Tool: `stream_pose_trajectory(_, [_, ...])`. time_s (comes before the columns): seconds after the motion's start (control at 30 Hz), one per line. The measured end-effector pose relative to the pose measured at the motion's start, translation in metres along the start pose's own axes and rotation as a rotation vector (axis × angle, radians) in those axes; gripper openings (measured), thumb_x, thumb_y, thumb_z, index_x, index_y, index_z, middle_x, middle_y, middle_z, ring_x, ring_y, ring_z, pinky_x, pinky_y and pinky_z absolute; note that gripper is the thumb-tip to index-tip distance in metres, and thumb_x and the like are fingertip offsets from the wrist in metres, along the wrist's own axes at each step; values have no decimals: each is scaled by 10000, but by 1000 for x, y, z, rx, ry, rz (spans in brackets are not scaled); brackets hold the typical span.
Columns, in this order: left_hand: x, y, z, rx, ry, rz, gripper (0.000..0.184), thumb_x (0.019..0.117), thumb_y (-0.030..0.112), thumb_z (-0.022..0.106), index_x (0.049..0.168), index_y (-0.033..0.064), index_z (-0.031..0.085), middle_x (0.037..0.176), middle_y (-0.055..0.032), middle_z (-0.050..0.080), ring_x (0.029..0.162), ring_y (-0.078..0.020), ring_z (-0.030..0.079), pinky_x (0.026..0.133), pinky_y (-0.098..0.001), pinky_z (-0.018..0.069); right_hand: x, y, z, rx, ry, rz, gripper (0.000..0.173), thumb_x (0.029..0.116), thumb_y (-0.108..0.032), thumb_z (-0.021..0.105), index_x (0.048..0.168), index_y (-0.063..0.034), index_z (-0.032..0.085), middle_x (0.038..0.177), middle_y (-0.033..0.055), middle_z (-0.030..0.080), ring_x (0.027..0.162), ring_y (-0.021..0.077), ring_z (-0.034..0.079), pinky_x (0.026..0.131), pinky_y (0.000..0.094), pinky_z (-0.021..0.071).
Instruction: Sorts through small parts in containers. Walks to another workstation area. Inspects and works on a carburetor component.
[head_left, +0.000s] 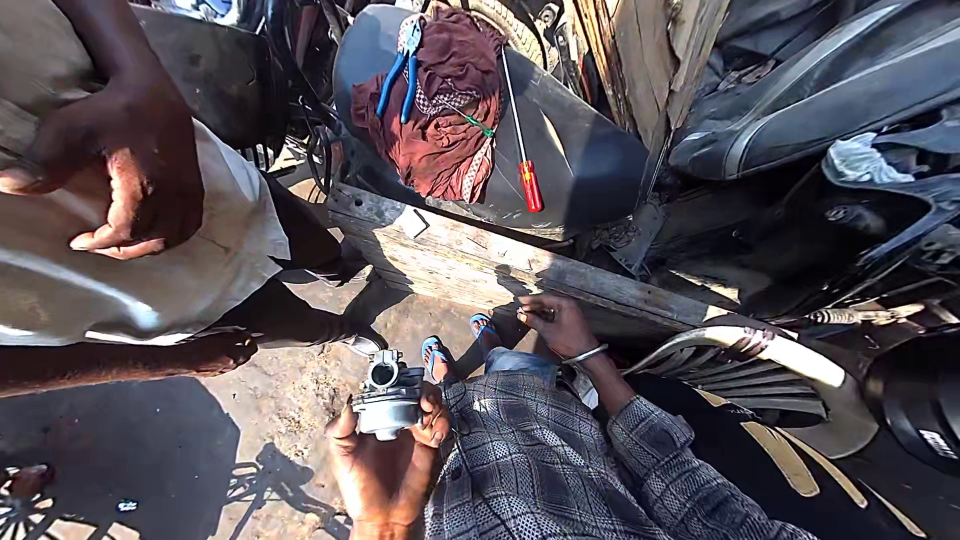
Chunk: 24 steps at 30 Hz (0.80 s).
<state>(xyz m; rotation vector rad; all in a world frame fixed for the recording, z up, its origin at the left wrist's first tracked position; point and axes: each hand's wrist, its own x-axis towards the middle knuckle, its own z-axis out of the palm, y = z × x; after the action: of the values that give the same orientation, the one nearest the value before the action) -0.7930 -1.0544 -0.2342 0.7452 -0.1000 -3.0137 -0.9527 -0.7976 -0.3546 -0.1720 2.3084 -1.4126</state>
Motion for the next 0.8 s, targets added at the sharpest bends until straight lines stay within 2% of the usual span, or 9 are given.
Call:
stream_pose_trajectory(0.1, [5, -3, 6, 76, 13, -4, 615, 818, 539, 689, 1140, 16, 660, 961, -184, 664, 797, -268, 676, 671, -362, 570, 30, 54, -15, 221, 197, 74, 445, 847, -30, 797, 1265, 26, 655, 985, 123, 758, 846, 164, 728, 809, 352, 617])
stream_pose_trajectory(0.2, [13, -6, 11, 158, 9, -30, 612, 818, 533, 694, 1173, 35, 678, 995, -176, 681, 809, -255, 678, 687, -356, 567, 43, 64, -32, 385, 295, 74, 514, 829, -3, 799, 1313, 12, 624, 968, 113, 749, 830, 157, 718, 792, 337, 618])
stream_pose_trajectory(0.4, [39, -21, 27, 189, 50, -46, 610, 819, 543, 683, 1146, 27, 680, 976, -176, 678, 797, -256, 677, 679, -358, 567, 51, 54, -53, 483, 274, -14, 530, 817, -17, 798, 1313, 27, 616, 965, 99, 743, 818, 138, 706, 771, 301, 608])
stream_pose_trajectory(0.5, [48, -26, 35, 209, 49, -46, 601, 830, 551, 658, 1128, 30, 685, 973, -174, 679, 793, -250, 673, 676, -351, 562, 52, 53, -61, 526, 229, -51, 516, 839, 8, 757, 1334, 23, 612, 971, 86, 737, 830, 115, 690, 785, 276, 590])
stream_pose_trajectory(0.53, [50, -28, 36, 216, 47, -43, 600, 830, 552, 658, 1122, 28, 687, 977, -173, 679, 793, -246, 673, 675, -348, 561, 52, 53, -62, 542, 217, -62, 482, 845, 23, 741, 1315, 24, 630, 972, 78, 738, 837, 107, 691, 796, 270, 590])
stream_pose_trajectory(0.6, [53, -31, 39, 226, 56, -30, 602, 821, 547, 670, 1122, 25, 687, 988, -181, 680, 797, -248, 676, 674, -345, 563, 51, 53, -63, 548, 213, -81, 321, 846, 44, 731, 1166, 18, 713, 945, 49, 745, 816, 77, 683, 784, 248, 585])
stream_pose_trajectory(0.67, [55, -34, 41, 231, 63, -16, 597, 821, 535, 683, 1127, 23, 687, 989, -187, 679, 800, -250, 678, 675, -342, 565, 52, 56, -63, 512, 201, -87, 214, 843, 47, 733, 1053, 5, 743, 902, 21, 741, 774, 43, 665, 748, 220, 574])
stream_pose_trajectory(0.8, [54, -36, 42, 226, 92, 4, 587, 805, 518, 713, 1122, 25, 685, 996, -187, 676, 808, -255, 683, 671, -345, 572, 54, 59, -61, 502, 161, -66, 196, 840, 54, 732, 1032, 13, 737, 892, 36, 738, 763, 55, 666, 737, 225, 576])
